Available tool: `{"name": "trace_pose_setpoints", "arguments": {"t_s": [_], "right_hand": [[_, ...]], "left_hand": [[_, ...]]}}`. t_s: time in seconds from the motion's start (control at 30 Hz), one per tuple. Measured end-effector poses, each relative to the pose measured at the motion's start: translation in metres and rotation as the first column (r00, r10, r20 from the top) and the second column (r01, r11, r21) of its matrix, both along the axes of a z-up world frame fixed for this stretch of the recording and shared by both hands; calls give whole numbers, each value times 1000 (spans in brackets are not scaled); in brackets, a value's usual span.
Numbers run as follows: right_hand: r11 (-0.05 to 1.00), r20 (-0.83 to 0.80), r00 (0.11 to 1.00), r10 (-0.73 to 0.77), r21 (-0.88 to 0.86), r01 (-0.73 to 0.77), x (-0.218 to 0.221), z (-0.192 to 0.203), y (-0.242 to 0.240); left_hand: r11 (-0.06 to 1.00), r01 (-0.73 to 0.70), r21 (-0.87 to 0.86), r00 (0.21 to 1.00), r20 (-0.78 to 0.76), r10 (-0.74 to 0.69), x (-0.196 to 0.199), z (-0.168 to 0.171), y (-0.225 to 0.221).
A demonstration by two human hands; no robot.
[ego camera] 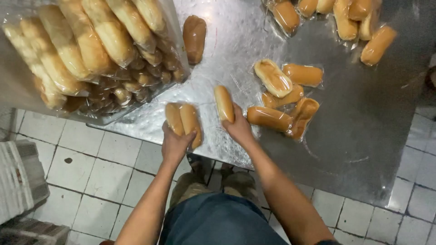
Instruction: Packing individually wrapped bread rolls into a plastic crate from a metal table.
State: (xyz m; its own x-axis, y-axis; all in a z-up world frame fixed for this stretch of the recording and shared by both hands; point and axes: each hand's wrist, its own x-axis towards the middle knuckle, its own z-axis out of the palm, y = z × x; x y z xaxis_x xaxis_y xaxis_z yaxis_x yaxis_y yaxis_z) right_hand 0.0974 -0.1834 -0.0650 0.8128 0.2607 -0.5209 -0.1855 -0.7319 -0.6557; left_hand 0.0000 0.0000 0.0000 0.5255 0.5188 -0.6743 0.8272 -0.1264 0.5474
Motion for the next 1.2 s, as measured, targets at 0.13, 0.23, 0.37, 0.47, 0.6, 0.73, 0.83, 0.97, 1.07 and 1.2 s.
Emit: {"name": "trace_pose_setpoints", "arguments": {"t_s": [0.13, 0.23, 0.37, 0.47, 0.6, 0.73, 0.83, 0.97, 1.07, 1.2], "right_hand": [[905, -203, 960, -193, 341, 254, -41, -22, -5], [944, -207, 964, -170, 248, 219, -45, -32, -10], [993, -256, 960, 113, 61, -101, -28, 38, -22], [954, 418, 875, 244, -266, -139, -14, -39, -76], [866, 344, 878, 332, -481, -139, 16, -37, -116], [942, 330, 935, 128, -336, -10, 27, -30, -109], [993, 135, 986, -101, -54, 109, 19, -1, -73], [931, -173, 957, -231, 247, 270, -8, -17, -28], [820, -234, 921, -310, 425, 384, -28, -15, -14], [872, -316, 929, -194, 379, 311, -35, 13, -15]], "left_hand": [[962, 242, -128, 968, 97, -231, 17, -15, -12], [948, 281, -149, 959, 90, -270, 26, -3, -23], [963, 266, -47, 963, -26, -267, 34, 16, -33], [964, 266, -6, 963, -39, -266, 34, 2, -36], [967, 253, 19, 966, -52, -252, 35, 8, -38], [971, 239, 21, 970, -47, -238, 36, 9, -41], [976, 220, -2, 975, -22, -219, 36, 13, -43], [980, 187, -69, 982, 15, -186, 35, 6, -46], [983, 143, -111, 990, 6, -143, 27, -9, -39], [987, 44, -157, 998, 44, -37, 6, 24, -39]]}}
